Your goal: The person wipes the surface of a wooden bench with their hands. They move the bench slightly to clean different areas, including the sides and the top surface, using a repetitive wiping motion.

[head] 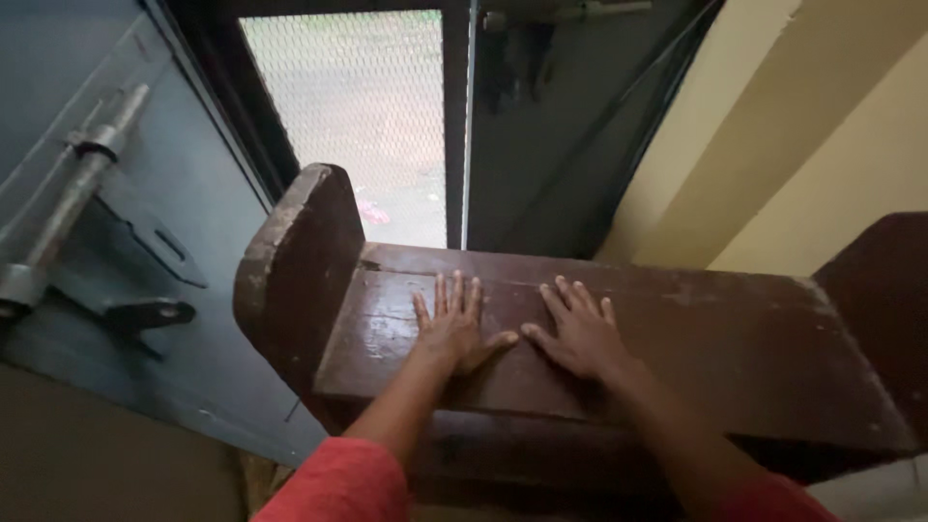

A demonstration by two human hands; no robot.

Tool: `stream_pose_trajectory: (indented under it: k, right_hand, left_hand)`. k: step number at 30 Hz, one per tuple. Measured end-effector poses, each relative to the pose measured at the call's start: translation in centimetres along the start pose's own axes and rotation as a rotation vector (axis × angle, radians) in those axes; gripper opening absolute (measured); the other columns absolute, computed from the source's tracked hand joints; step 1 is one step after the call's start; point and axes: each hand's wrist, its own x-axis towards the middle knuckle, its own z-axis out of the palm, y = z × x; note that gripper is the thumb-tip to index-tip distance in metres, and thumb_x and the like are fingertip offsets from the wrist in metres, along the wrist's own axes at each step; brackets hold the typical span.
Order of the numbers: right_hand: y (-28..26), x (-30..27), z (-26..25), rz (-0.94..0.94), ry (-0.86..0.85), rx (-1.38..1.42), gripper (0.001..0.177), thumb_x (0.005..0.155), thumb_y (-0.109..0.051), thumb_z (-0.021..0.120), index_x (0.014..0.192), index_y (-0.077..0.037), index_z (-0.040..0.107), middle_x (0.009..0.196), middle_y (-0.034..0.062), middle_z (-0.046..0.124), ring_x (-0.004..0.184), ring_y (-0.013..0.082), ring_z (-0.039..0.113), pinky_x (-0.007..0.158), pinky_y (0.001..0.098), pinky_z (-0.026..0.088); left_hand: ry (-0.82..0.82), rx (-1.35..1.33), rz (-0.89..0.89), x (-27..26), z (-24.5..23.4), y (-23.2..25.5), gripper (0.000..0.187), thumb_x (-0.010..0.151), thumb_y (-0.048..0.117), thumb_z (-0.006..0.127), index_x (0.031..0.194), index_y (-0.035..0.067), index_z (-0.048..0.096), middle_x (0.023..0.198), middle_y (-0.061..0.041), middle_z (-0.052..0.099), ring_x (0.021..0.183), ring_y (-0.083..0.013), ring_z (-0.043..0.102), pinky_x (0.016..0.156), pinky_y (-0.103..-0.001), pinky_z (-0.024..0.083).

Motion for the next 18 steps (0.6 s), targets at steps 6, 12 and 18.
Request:
stream_pose_trajectory:
  k: [6, 12, 18]
  right_hand:
    - [-1.3, 0.0, -0.5, 0.051, -0.146, -0.082, 0.1, 0.088, -0.083, 0.041, 0.164, -0.026, 0.011, 0.172, 0.0065, 0.001, 0.158, 0.0317, 0.001, 0.121, 0.0653, 0.008]
    - [-1.2, 0.5, -0.8, 0.097, -0.172, 0.008, 0.106, 0.08, -0.084, 0.051, 0.163, -0.027, 0.018, 0.174, 0.0057, 0.006, 0.159, 0.032, 0.005, 0.123, 0.0658, 0.013]
    - [-2.9, -1.1, -1.4, 0.118, -0.201, -0.007, 0.117, 0.071, -0.087, 0.063, 0.162, -0.024, 0.026, 0.173, 0.0124, 0.009, 0.159, 0.0356, 0.01, 0.122, 0.0651, 0.015]
  left_hand:
    - [-0.038, -0.014, -0.011, 0.3, -0.1, 0.1, 0.123, 0.08, 0.09, 0.042, 0.166, 0.015, -0.005, 0.173, -0.015, -0.015, 0.157, -0.0385, -0.02, 0.121, -0.07, -0.008]
    - [-0.234, 0.008, 0.003, 0.3, -2.1, -0.4, 0.156, 0.055, 0.095, 0.066, 0.165, 0.016, -0.012, 0.172, -0.016, -0.019, 0.157, -0.0398, -0.02, 0.121, -0.072, -0.003]
    - [-0.304, 0.176, 0.135, -2.2, -5.0, -0.8, 0.165, 0.046, 0.088, 0.08, 0.166, 0.014, -0.007, 0.173, -0.02, -0.012, 0.158, -0.0447, -0.01, 0.121, -0.076, 0.01]
